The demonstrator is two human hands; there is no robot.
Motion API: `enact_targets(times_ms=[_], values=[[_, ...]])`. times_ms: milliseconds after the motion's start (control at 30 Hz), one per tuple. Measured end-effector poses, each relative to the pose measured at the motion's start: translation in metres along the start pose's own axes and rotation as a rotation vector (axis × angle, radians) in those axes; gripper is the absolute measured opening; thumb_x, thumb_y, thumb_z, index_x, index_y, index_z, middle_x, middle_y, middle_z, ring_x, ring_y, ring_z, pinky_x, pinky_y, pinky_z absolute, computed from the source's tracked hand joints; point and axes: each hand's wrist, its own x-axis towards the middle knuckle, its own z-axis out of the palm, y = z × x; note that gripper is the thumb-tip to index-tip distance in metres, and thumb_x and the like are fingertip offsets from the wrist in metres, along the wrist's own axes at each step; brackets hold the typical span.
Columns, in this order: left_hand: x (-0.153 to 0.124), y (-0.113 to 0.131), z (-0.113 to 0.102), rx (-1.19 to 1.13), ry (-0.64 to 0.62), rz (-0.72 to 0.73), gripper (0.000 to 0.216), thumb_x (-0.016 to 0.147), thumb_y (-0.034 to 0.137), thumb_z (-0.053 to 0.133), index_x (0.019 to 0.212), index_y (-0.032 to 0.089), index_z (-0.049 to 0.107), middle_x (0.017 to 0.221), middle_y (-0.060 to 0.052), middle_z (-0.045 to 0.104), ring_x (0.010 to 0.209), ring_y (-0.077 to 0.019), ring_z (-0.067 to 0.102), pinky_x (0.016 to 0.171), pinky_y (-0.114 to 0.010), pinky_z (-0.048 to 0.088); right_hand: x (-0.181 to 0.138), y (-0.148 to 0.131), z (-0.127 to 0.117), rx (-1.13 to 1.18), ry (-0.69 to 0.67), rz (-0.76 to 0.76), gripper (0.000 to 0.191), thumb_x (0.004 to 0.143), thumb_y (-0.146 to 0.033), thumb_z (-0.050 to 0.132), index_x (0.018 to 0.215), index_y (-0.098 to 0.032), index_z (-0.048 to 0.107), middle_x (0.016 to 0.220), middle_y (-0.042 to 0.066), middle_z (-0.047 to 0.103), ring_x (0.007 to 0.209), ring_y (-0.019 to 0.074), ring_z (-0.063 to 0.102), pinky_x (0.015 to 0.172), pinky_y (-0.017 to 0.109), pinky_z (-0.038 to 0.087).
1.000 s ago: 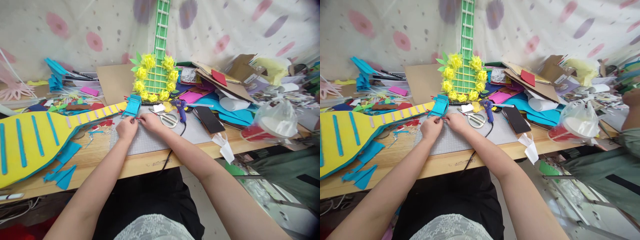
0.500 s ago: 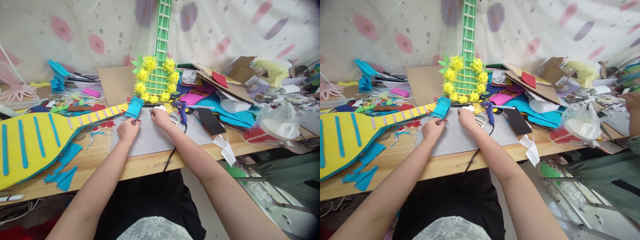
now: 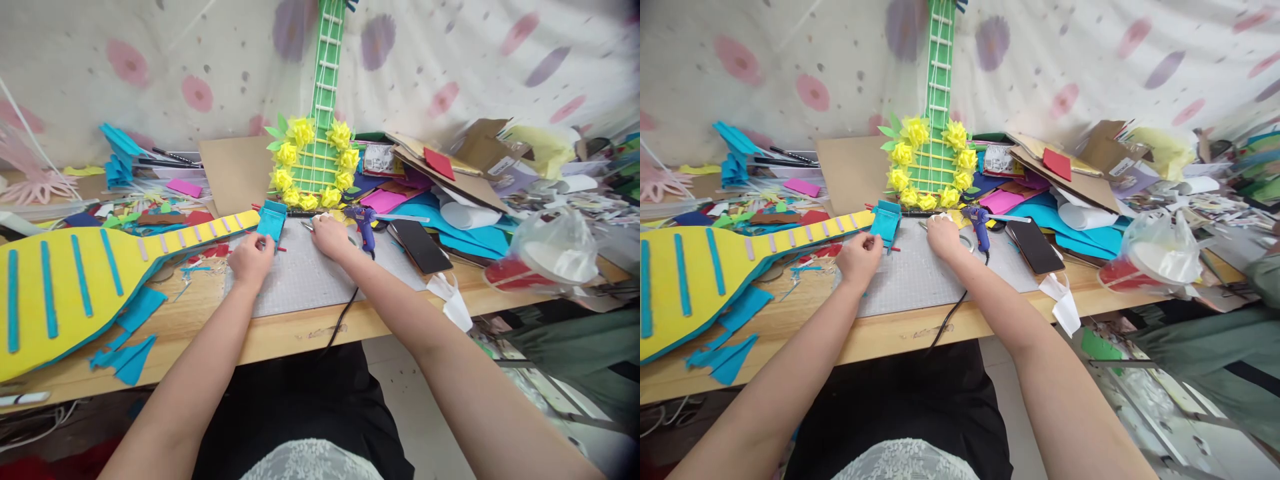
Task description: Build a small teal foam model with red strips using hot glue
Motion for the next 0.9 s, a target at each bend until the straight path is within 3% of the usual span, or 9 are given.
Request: enact_targets(times_ms=[167, 267, 367, 900], values=[[0.023, -0.022, -0.005, -0.158, 0.241, -0.093, 0.018, 0.081, 0.037, 0.046, 0.080, 0.022, 0.057, 0.070, 0.001, 0.058, 0.069, -0.0135, 0.054, 0.061, -0.024, 0.035, -0.005, 0.008, 0.009, 0.000, 0.075, -0.057, 0.031, 0.090, -0.022, 0.036, 0.113, -0.012, 0.055, 0.109, 0.016, 0.058, 0.098, 0.0256, 0.053, 0.073, 0.032, 0.039], [0.038, -0.036, -0.007, -0.235, 0.317, -0.174, 0.017, 0.081, 0.037, 0.047, 0.080, 0.022, 0.055, 0.069, 0.002, 0.055, 0.065, -0.0120, 0.051, 0.062, -0.024, 0.036, -0.005, 0.013, 0.012, 0.017, 0.121, -0.194, 0.032, 0.092, -0.025, 0.033, 0.106, -0.015, 0.059, 0.110, 0.014, 0.057, 0.103, 0.0247, 0.049, 0.076, 0.032, 0.039], [0.046, -0.043, -0.009, -0.290, 0.362, -0.217, 0.016, 0.082, 0.036, 0.046, 0.077, 0.021, 0.052, 0.068, 0.002, 0.053, 0.064, -0.0114, 0.049, 0.065, -0.023, 0.039, -0.004, 0.015, 0.011, 0.015, 0.122, -0.228, 0.032, 0.092, -0.028, 0.034, 0.102, -0.014, 0.061, 0.108, 0.014, 0.058, 0.103, 0.0248, 0.048, 0.078, 0.032, 0.038], [0.039, -0.035, -0.004, -0.245, 0.242, -0.165, 0.015, 0.079, 0.035, 0.048, 0.075, 0.021, 0.052, 0.067, 0.002, 0.054, 0.065, -0.0119, 0.051, 0.062, -0.025, 0.035, -0.003, 0.019, 0.008, 0.012, 0.074, -0.174, 0.033, 0.089, -0.030, 0.040, 0.113, -0.013, 0.054, 0.109, 0.014, 0.057, 0.099, 0.0238, 0.050, 0.076, 0.031, 0.038]])
